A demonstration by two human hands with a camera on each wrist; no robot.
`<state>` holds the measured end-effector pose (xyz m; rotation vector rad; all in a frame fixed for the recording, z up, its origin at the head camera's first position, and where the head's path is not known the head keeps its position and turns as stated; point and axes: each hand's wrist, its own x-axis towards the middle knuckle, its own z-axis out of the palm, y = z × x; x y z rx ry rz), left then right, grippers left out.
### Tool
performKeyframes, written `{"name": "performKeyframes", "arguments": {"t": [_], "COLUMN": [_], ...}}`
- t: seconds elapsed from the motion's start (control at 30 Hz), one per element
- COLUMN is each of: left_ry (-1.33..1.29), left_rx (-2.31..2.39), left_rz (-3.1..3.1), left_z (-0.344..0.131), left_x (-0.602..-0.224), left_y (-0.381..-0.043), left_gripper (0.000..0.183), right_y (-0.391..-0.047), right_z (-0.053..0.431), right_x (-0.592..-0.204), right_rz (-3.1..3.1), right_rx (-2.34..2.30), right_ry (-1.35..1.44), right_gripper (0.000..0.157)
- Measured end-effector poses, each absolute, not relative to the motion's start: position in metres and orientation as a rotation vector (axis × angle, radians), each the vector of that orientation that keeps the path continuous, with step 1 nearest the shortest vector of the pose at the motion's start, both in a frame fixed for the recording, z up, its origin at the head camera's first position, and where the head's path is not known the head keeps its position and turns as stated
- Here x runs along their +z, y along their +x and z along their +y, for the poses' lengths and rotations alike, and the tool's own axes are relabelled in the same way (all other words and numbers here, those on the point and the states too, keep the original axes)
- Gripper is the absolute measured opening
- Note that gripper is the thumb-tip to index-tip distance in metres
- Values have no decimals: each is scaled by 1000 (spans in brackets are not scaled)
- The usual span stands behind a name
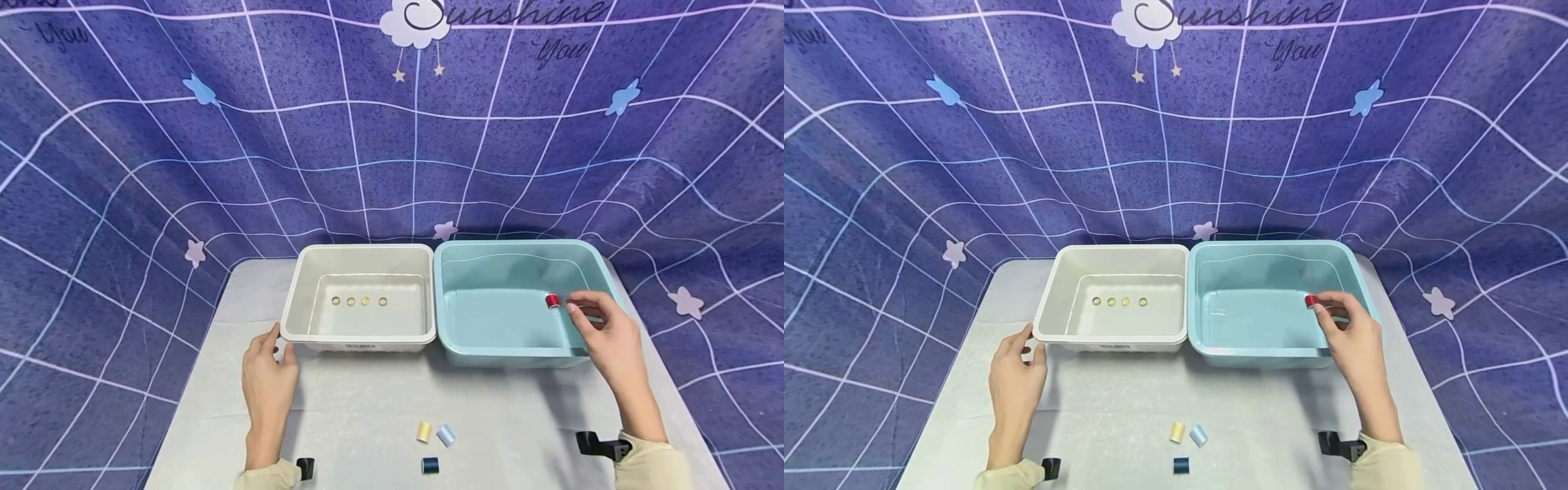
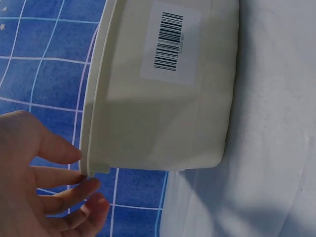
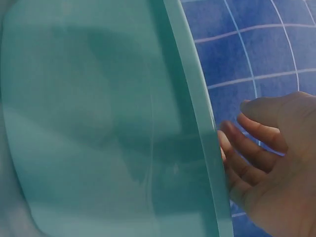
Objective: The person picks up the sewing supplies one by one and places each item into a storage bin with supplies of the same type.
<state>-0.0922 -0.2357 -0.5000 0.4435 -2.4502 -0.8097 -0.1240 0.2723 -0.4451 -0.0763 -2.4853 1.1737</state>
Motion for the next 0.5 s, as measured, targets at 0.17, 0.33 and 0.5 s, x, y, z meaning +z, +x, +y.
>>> {"name": "performKeyframes", "arguments": {"t": [0.17, 0.33, 0.5], "left_ry": [447, 407, 351], "left_rx": [-783, -817, -851], "left_rz": [-2481, -2430, -2381], "left_z": [-233, -231, -229], "left_x": [-497, -497, -501], "left_y": [-86, -84, -84], "left_gripper": [41, 43, 45], "right_y": [-117, -110, -106], "right_z": [282, 288, 294], "right_x": [-447, -448, -450], "right_rz": [-2470, -2430, -2373], "right_rx": [1112, 1104, 1118], "right_ry": [-212, -323, -355], "right_gripper": [21, 24, 26]}}
